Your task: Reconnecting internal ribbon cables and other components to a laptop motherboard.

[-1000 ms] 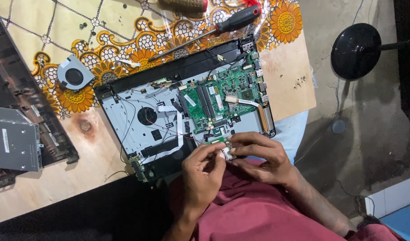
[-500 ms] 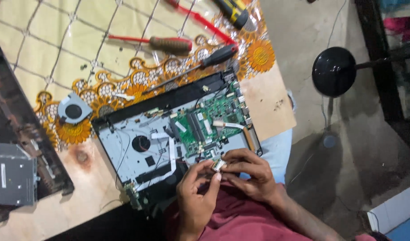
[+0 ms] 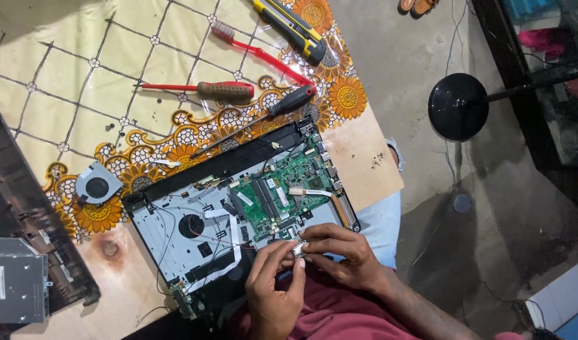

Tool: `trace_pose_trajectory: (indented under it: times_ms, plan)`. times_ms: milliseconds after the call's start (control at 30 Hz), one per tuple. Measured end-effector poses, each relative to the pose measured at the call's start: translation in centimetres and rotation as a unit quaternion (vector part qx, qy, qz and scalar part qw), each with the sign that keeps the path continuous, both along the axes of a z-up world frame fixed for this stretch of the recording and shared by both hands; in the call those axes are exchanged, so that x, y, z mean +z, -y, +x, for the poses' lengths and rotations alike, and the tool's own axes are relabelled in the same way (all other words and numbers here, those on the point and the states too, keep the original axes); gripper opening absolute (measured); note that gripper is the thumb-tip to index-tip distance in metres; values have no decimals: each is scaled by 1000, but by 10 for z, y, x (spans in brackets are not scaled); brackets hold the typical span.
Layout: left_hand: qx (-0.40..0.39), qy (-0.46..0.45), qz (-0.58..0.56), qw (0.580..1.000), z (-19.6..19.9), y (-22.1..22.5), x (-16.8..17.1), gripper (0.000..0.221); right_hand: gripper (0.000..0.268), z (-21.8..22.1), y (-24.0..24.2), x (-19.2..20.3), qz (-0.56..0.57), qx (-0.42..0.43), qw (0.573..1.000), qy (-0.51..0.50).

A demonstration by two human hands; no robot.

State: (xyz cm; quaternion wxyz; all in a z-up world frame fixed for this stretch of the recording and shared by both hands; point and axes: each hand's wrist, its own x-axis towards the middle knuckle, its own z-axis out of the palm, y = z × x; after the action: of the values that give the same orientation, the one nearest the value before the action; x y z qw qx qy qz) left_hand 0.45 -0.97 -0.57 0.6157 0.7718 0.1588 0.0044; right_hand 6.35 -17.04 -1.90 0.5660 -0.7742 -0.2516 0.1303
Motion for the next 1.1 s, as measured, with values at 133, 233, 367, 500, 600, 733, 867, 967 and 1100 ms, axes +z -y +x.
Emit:
trace_pose_trajectory:
  times_ms: [133,233,367,500,600,733,867,967,1100]
  plan:
    - [15,36,55,998,-3,5,-11,28,21,2,-2,-1,-4,-3,1000,12]
    - [16,68,106,992,-7,7,-18,31,22,4,-4,0,-27,2,999,26]
    - [0,80,161,984,-7,10,-19,25,22,7,-5,-3,-37,0,999,35]
    - [-13,69,181,981,-10,10,-25,23,21,4,-2,-9,-39,16,999,28]
    - [1,84,200,976,-6,10,-20,20,23,6,-5,2,-63,18,997,43]
    - [6,83,218,972,-5,10,-20,20,21,7,-7,2,-67,16,995,66]
    - [8,73,231,970,-4,10,-20,18,17,7,-10,2,-79,17,993,86]
    - [10,80,245,966,-2,10,-19,17,17,7,-10,3,-89,14,992,93]
    - [17,73,274,959,0,11,-18,17,17,11,-10,4,-86,24,991,99]
